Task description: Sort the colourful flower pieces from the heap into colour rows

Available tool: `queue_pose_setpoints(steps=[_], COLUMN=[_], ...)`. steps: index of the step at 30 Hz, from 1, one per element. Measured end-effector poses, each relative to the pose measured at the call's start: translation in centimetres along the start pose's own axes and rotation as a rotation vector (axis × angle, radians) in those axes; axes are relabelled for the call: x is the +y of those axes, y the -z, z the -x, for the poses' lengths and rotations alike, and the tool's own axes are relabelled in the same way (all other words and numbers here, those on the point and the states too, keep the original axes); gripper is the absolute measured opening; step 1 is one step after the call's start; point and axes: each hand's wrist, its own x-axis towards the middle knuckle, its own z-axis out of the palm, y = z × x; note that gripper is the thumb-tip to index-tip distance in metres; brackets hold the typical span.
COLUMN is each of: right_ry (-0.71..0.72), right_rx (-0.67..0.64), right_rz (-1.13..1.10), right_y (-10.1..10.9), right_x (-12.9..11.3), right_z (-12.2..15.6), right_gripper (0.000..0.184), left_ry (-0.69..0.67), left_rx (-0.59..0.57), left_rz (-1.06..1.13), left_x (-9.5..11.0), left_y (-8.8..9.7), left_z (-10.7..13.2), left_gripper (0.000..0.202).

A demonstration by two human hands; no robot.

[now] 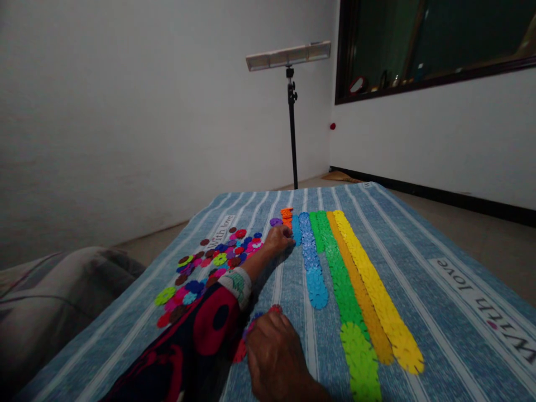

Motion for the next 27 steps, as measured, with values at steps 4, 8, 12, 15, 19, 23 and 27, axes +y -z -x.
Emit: queue_pose_setpoints(steps=[4, 8, 12, 15, 19, 23, 27], right_ry=[0.010, 0.016, 0.007, 0.007, -0.006, -0.005, -0.002], right_rx=[-0.008, 0.002, -0.023, -0.019, -0.023, -0.042, -0.042], right_rz=[-0.009, -0.005, -0.016, -0.008, -0.004, -0.001, -0.008], right_y=[0.1, 0.1, 0.0, 0.0, -0.1, -0.1, 0.0], right_x=[-0.1, 0.0, 0.0, 0.0, 0.0, 0.2, 0.2], right_z=[0.0, 0.0, 0.0, 0.1, 0.1, 0.1, 0.1], right_gripper=[0.017, 0.018, 0.017, 0.017, 0.017, 0.018, 0.018], left_ry=[-0.003, 0.000, 0.001, 0.008, 0.023, 0.024, 0.005], left_rx=[-0.029, -0.020, -0.003, 0.015, 0.011, 0.024, 0.042], left_rz=[-0.073, -0.087, -0.093, -0.092, -0.102, -0.113, -0.073], left_x=[-0.3, 0.1, 0.8, 1.1, 1.2, 1.1, 0.5], left_y=[-0.4, -0.9, -1.1, -1.0, -0.9, -0.8, -0.6], left_z=[0.2, 0.3, 0.6, 0.9, 1.1, 1.2, 1.5], left_gripper=[0.019, 0.023, 0.021, 0.020, 0.021, 0.021, 0.016])
